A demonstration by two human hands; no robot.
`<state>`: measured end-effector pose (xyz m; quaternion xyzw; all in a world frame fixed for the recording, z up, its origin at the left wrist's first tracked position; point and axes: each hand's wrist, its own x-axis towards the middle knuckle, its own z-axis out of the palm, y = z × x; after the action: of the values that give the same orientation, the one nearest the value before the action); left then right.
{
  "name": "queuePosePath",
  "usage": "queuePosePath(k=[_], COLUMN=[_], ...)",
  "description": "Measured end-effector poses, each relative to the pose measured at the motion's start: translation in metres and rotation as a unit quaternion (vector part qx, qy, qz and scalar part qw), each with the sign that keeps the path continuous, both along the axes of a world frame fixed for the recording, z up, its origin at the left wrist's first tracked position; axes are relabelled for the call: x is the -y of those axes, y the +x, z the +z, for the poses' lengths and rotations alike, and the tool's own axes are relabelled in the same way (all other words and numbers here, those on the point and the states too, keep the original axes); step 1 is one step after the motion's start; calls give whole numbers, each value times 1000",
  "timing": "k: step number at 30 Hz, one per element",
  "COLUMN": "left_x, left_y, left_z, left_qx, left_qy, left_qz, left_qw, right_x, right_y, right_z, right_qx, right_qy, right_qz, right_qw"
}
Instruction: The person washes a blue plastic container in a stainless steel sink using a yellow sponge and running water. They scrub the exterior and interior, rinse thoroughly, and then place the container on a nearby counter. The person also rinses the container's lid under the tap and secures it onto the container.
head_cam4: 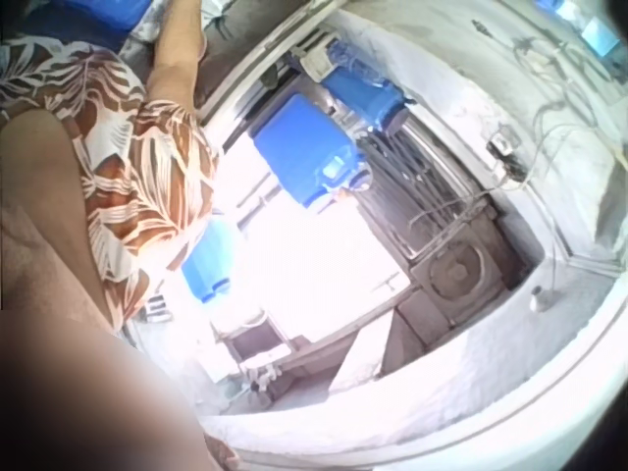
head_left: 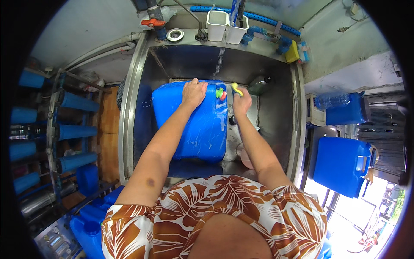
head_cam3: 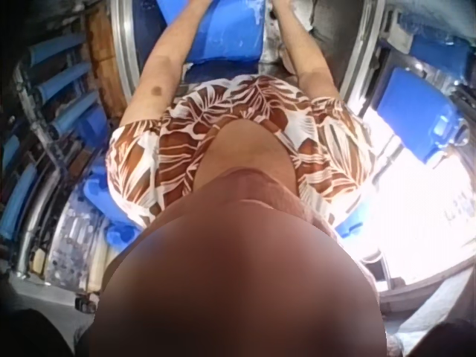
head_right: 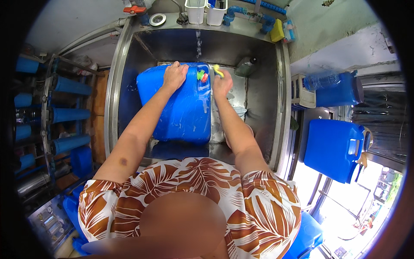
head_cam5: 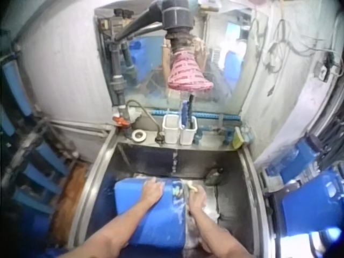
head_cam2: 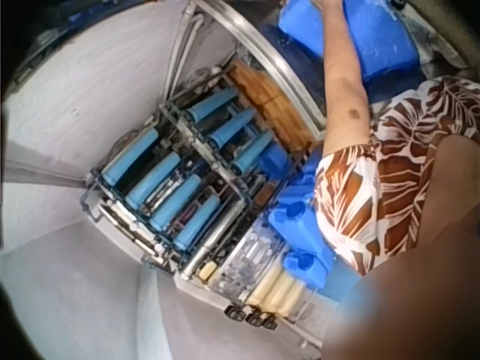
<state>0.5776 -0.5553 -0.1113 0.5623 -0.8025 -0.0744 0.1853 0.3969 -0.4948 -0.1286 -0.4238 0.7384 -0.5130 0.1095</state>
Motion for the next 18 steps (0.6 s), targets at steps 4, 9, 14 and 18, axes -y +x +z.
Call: queuePosePath(k=[4, 9, 14, 18], left_x=[2, 14, 32, 80], left_y=[3, 3, 7, 27], left_z=[-3, -21, -25, 24], left_qx=[2, 22, 20, -16], left_qy=[18, 79, 193, 125], left_qz=[-7, -14, 0, 128], left_qw=[1000, 997, 981, 984], right_x=[0, -51, -120, -162], right_y=[-19, -39, -87, -136], right_z=[14, 25, -9, -58], right_qx=[-153, -323, -323, -302], right_qy=[-64, 19, 465, 502], right_qz=[329, 565, 601, 592], right_qw=[930, 759, 564, 553])
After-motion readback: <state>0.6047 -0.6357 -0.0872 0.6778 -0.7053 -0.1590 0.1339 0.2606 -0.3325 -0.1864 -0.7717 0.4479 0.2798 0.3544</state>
